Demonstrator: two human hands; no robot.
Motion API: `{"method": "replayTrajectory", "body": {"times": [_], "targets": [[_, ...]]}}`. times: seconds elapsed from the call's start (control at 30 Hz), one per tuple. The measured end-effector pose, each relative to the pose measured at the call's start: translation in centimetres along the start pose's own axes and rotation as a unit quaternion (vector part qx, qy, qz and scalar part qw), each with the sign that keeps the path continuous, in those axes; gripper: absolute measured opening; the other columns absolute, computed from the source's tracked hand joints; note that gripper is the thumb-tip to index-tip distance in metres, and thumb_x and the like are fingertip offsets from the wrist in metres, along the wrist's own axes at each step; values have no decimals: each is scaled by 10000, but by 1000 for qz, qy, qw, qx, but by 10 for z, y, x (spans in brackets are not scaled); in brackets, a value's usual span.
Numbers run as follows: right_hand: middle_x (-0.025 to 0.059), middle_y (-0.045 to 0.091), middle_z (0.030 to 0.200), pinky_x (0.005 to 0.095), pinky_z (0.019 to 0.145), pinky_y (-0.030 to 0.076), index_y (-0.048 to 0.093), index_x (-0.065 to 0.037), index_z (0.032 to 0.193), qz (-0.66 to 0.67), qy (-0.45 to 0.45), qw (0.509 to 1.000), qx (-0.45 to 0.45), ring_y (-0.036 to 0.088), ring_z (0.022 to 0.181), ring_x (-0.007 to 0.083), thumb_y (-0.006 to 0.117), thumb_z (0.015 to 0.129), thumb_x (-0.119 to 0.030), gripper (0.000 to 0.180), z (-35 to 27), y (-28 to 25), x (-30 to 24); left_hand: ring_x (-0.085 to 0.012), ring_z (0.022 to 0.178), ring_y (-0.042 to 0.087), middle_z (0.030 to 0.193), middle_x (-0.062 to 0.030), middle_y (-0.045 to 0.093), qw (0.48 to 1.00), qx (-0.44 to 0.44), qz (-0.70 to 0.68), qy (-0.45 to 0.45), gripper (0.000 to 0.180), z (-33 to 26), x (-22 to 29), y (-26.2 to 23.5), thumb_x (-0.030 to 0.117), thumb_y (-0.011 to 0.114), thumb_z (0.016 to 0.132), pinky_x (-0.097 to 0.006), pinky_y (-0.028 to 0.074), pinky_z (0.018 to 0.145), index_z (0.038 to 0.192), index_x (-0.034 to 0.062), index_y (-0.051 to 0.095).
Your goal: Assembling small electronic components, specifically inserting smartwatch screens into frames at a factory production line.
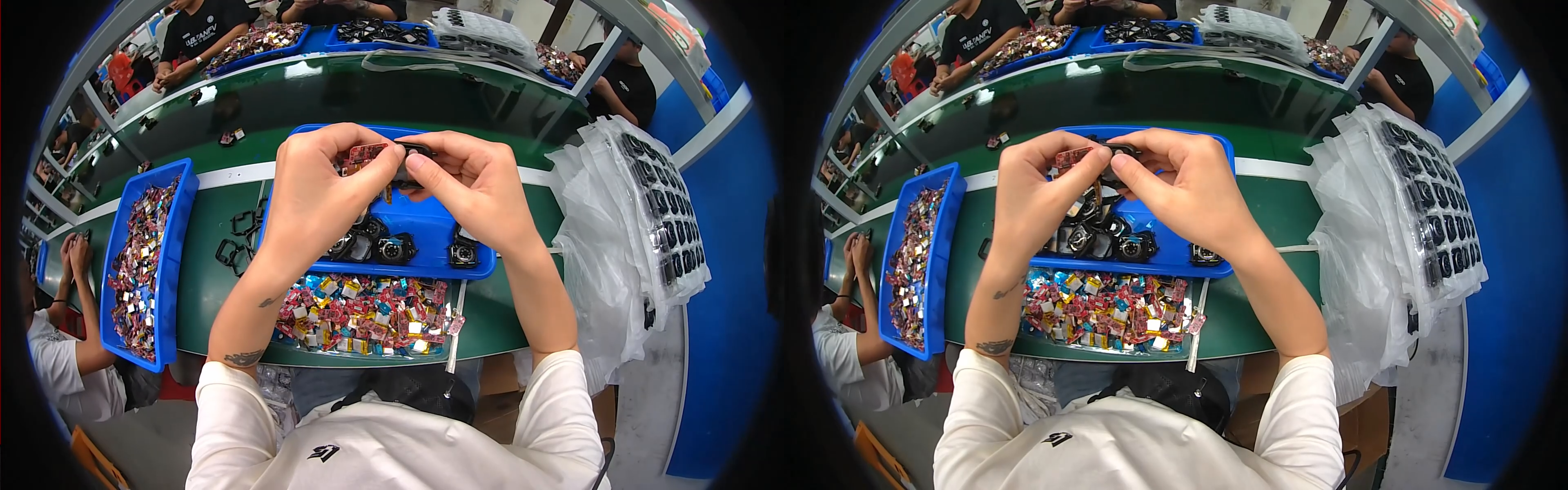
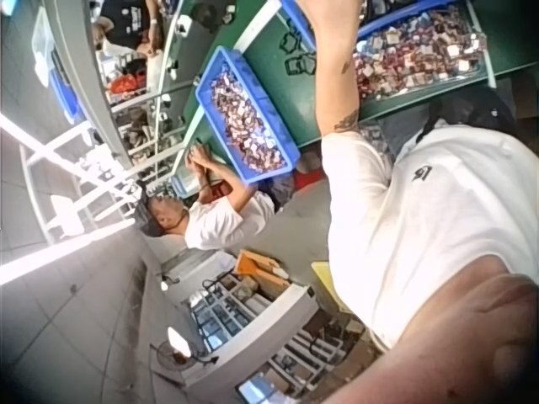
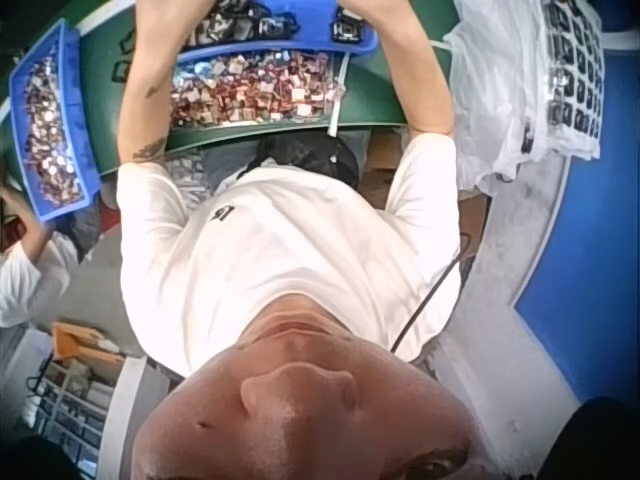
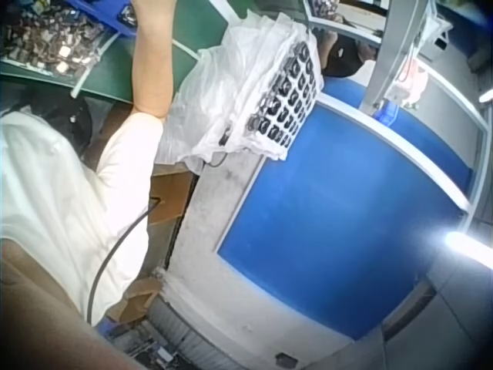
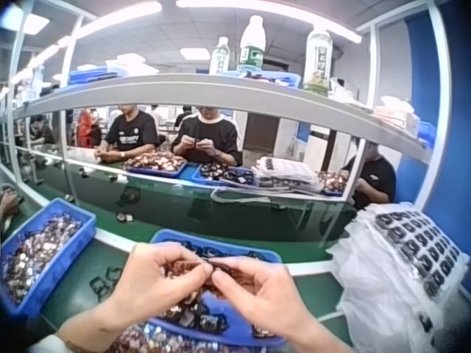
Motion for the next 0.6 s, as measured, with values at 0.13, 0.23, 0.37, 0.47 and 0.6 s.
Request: {"method": "replayTrajectory", "body": {"times": [0.13, 0.23, 0.37, 0.47, 0.6], "targets": [[103, 678, 814, 236, 649, 538, 640, 63, 982, 12, -37, 997, 65, 649, 726, 117, 615, 863, -78, 187, -1, -8, -1, -15, 623, 527, 674, 3, 627, 1000, 9, -2, 7, 137, 0, 0, 1, 105, 682, 811, -160, 389, 538, 825, -32, 683], [93, 676, 806, 233, 641, 540, 646, 61, 959, 21, -42, 995, 84, 643, 722, 111, 616, 860, -66, 164, -2, -10, -8, -25, 650, 540, 703, -9, 638, 999, 10, 0, 49, 126, -2, 10, 0, 91, 693, 802, -160, 399, 568, 831, -31, 686], [94, 672, 809, 233, 637, 543, 644, 56, 974, 30, -30, 996, 82, 639, 722, 107, 615, 861, -66, 169, -3, -15, -5, -35, 673, 553, 733, -20, 646, 999, 11, 19, 45, 109, -2, 12, -2, 73, 689, 806, -165, 410, 589, 832, -33, 683], [103, 670, 818, 238, 630, 549, 633, 52, 1005, 104, -19, 991, 84, 638, 720, 105, 608, 867, -69, 184, 2, -17, -2, -37, 673, 557, 743, -19, 645, 999, 9, -21, 43, 101, -2, 13, -3, 68, 680, 817, -168, 415, 590, 834, -31, 677], [102, 669, 823, 243, 622, 553, 620, 49, 1039, 89, -20, 992, 85, 634, 707, 102, 596, 875, -67, 202, 2, -17, -7, -49, 614, 558, 685, -40, 653, 997, 46, -15, 67, 111, -1, 15, -12, 92, 688, 772, -194, 436, 559, 797, -16, 687]]}}
Point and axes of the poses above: each hand's wrist, its own z-axis towards the middle knuckle, its own y-axis out of the palm, x = y × z, the point moved 9 cm from there along z, towards the middle knuckle
